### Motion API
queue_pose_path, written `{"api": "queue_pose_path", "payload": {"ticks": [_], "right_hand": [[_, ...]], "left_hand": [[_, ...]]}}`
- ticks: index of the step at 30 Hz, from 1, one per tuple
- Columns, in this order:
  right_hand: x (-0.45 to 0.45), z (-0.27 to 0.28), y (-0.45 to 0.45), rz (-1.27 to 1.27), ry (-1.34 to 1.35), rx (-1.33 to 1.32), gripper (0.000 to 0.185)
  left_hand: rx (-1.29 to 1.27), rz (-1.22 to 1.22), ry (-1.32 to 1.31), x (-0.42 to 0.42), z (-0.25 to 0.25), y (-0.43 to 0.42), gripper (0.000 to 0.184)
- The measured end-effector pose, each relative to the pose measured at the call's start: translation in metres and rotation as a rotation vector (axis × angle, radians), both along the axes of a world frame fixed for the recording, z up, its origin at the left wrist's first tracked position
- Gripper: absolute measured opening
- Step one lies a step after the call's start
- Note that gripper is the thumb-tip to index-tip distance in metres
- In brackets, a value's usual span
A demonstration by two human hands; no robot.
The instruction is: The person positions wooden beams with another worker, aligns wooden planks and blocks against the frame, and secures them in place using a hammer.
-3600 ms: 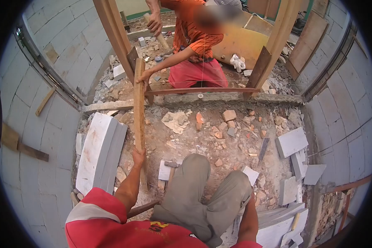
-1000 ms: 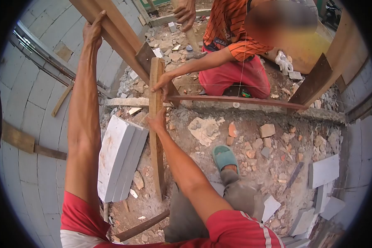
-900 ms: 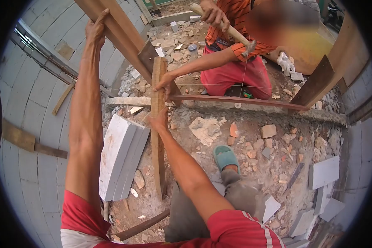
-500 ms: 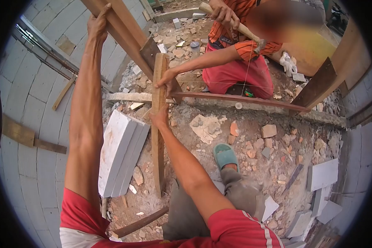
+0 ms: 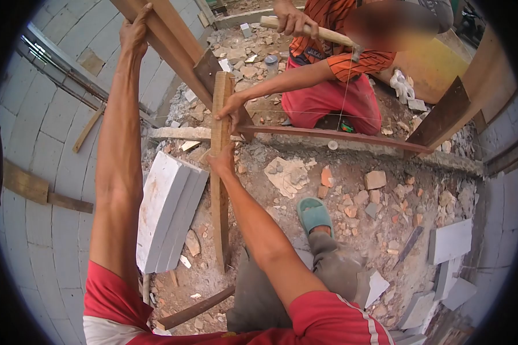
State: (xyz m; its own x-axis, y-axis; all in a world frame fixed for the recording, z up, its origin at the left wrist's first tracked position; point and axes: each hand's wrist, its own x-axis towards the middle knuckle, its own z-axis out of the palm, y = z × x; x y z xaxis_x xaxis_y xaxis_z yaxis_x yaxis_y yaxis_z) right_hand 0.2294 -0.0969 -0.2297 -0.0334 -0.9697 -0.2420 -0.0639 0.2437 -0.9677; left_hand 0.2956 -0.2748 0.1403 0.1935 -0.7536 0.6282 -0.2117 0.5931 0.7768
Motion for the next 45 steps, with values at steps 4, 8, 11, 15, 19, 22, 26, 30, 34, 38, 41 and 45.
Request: {"api": "queue_pose_path", "payload": {"ticks": [4,8,11,15,19,22,26,30,34,38,41,45], "right_hand": [[-0.001,0.003,0.000,0.013,-0.008,-0.002,0.098],[0.000,0.002,0.001,-0.003,-0.002,0.015,0.095],[-0.001,0.002,0.001,0.004,-0.016,-0.001,0.096],[0.002,0.000,-0.001,-0.019,0.021,-0.030,0.098],[0.001,0.001,0.001,-0.018,0.028,-0.005,0.098],[-0.002,0.003,0.000,0.006,-0.012,0.001,0.100],[0.000,0.002,0.000,0.009,-0.016,0.007,0.103],[-0.002,0.005,0.001,0.015,-0.011,0.021,0.103],[-0.002,0.003,0.002,-0.007,0.012,-0.018,0.104],[0.003,-0.005,-0.001,-0.009,0.008,-0.020,0.103],[0.003,-0.005,-0.003,-0.041,0.017,-0.050,0.099],[0.001,-0.001,0.000,-0.031,-0.006,-0.023,0.094]], "left_hand": [[-0.012,-0.028,0.012,0.000,0.000,0.001,0.045],[-0.028,0.001,0.003,-0.003,0.000,0.005,0.046],[-0.053,0.007,-0.013,-0.001,-0.001,0.001,0.047],[-0.032,0.018,-0.005,-0.001,0.000,0.002,0.049],[-0.030,0.026,-0.016,0.001,0.000,0.001,0.050],[-0.030,0.040,-0.012,-0.001,-0.001,0.001,0.049],[-0.004,0.035,-0.013,-0.001,0.001,0.002,0.049],[-0.018,0.026,-0.016,0.000,-0.001,0.001,0.049],[-0.013,0.051,0.003,-0.002,-0.002,0.001,0.050],[-0.031,0.043,0.000,-0.002,-0.001,0.002,0.049],[-0.040,0.053,-0.019,-0.002,0.000,0.002,0.047],[-0.016,0.066,-0.024,-0.002,-0.001,0.002,0.046]]}}
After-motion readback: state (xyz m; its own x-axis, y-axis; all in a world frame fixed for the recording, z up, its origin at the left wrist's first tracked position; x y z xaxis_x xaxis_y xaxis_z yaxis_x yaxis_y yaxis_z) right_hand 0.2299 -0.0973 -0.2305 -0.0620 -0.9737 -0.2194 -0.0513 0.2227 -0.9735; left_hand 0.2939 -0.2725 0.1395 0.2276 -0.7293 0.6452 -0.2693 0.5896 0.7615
